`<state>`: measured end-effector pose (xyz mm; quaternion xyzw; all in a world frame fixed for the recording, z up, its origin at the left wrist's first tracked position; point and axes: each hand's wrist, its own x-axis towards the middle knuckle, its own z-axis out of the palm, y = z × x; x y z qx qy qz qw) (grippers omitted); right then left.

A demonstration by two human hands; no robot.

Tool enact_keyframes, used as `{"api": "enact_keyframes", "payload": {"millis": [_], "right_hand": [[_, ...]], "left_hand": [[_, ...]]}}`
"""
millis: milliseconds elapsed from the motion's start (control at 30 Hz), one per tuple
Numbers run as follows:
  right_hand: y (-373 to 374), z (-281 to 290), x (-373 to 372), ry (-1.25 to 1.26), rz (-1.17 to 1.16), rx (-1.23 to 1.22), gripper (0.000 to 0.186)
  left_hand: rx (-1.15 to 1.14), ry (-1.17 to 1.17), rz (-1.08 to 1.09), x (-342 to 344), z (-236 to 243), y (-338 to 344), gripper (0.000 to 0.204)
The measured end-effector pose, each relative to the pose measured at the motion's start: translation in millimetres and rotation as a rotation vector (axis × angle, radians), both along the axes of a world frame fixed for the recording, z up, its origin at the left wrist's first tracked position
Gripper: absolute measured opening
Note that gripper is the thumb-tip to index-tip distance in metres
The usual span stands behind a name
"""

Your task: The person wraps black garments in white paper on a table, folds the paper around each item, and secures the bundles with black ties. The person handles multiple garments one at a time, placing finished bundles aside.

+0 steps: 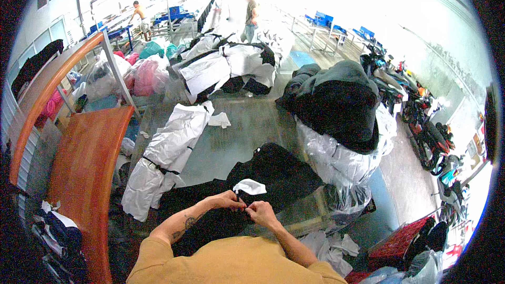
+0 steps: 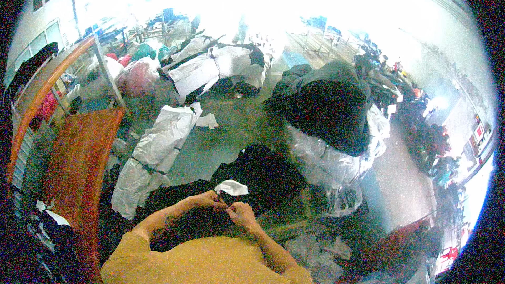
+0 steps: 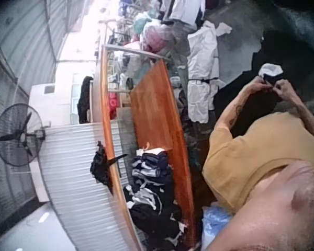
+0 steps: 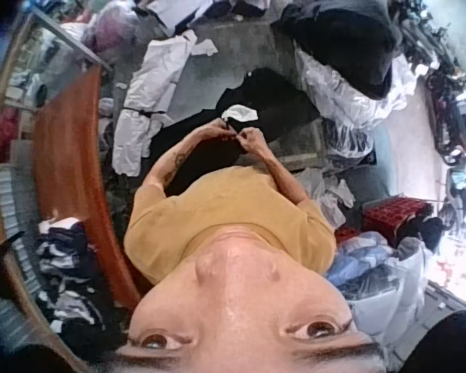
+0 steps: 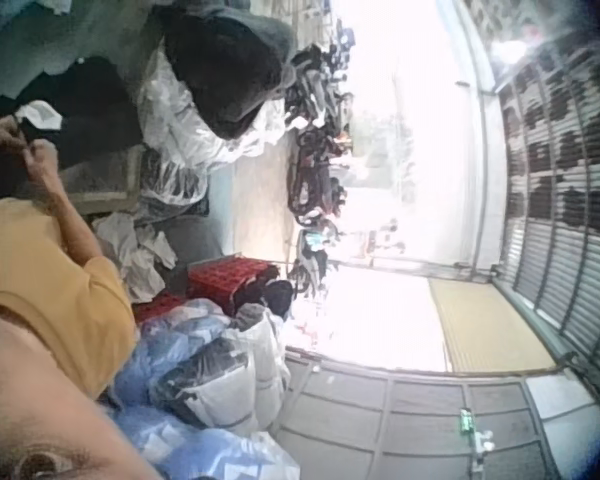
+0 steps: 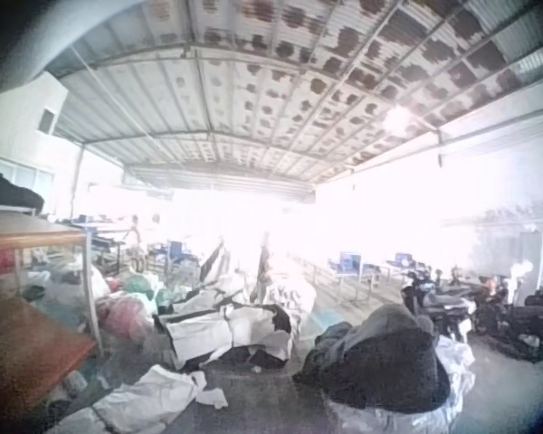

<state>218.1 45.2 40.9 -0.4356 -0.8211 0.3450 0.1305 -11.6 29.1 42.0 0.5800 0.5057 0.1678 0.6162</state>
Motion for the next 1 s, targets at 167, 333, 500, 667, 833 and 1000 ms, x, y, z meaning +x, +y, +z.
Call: {"api": "enact_keyframes", "payload": {"millis": [167, 333, 500, 667, 833, 1000], "right_hand": [[-4, -11, 7, 0.186, 0.034, -0.102, 0.026], [-4, -19, 13, 0.259, 0.03, -0.318, 0.027], [3, -28, 13, 0.196, 0.066, -0.506, 0.027], [12, -28, 8, 0.333, 0.043, 0.046, 0.021], [33, -56, -2, 0.231, 0.153, 0.112, 0.019], [60, -38, -15, 0.278, 0.414, -0.234, 0.018]], "left_hand": [[-0.02, 0.035, -0.01, -9, -12, 7, 0.029], [-0.201, 0.006, 0.039, -1, 13, 9, 0.033], [0.275, 0.336, 0.011, 3, -1, -1, 0.022], [0.813, 0.541, 0.14, 23, -8, -30, 0.016], [1.105, 0.644, 0.298, 40, -14, -51, 0.02], [1.218, 0.623, 0.417, 42, -32, -64, 0.014]]}}
